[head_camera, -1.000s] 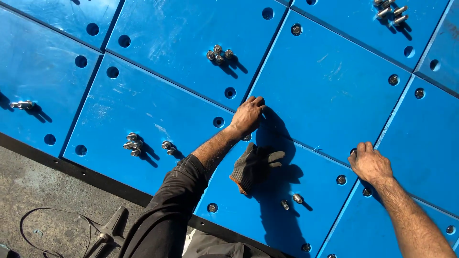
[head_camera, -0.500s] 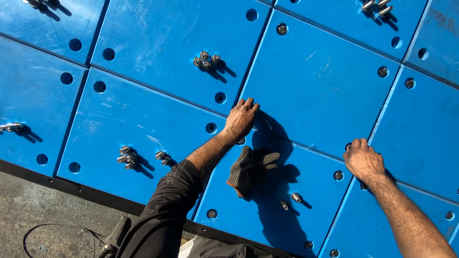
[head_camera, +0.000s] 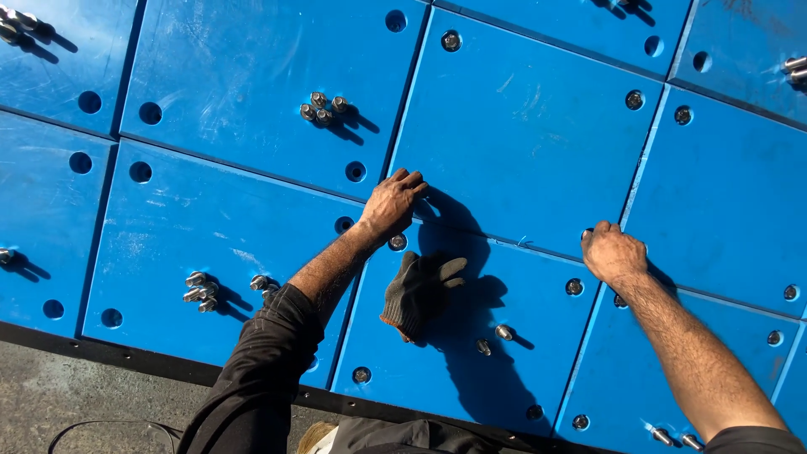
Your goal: The person picks up metal bolts one at a time from the surface of large blue panels and inserts each bolt into a countersunk hole, pressing it in by hand. They work across different panels, placing bolts into multiple holes in sequence.
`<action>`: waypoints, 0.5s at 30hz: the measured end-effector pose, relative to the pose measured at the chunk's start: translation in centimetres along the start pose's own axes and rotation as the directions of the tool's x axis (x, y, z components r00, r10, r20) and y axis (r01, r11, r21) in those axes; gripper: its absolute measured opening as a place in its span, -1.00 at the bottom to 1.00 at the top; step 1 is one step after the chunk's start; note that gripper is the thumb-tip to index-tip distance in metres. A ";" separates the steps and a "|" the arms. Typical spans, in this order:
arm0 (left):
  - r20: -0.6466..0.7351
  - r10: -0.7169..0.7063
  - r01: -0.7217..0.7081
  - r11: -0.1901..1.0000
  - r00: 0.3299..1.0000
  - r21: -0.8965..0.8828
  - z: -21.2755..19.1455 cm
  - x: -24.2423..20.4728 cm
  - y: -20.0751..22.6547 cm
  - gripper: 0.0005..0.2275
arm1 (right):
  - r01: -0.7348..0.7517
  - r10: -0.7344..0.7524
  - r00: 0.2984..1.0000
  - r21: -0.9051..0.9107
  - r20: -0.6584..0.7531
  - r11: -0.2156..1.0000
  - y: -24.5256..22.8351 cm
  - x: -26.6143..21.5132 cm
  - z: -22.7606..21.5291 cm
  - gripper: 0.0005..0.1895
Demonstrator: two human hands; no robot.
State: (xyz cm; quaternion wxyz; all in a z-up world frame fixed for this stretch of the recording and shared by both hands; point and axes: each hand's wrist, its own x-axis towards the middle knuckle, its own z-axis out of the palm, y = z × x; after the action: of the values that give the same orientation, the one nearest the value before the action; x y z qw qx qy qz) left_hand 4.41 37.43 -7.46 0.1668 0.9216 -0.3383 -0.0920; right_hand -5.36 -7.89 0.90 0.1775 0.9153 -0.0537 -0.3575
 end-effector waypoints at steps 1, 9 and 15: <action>-0.001 0.009 -0.009 1.000 1.000 -0.001 -1.4 0.2 0.5 -0.62 | -0.009 0.009 1.000 0.002 0.001 1.000 -0.1 -0.5 -0.4 -0.49; 0.022 -0.151 0.153 0.983 0.988 -0.105 -1.5 -0.9 0.9 -0.61 | 0.085 -0.072 0.976 0.052 -0.206 0.995 0.6 -0.4 1.2 -0.48; -0.094 -0.406 0.326 0.833 0.909 -0.448 -7.2 -9.5 4.3 -0.76 | -0.059 0.120 0.974 0.296 -0.192 0.953 -0.5 0.0 4.3 -0.44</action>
State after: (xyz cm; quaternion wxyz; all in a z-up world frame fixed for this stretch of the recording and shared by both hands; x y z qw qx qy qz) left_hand -3.24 42.29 1.35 0.3721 0.9154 -0.1099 -0.1074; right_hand -8.26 -8.65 -2.26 0.0629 0.9603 -0.1281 -0.2397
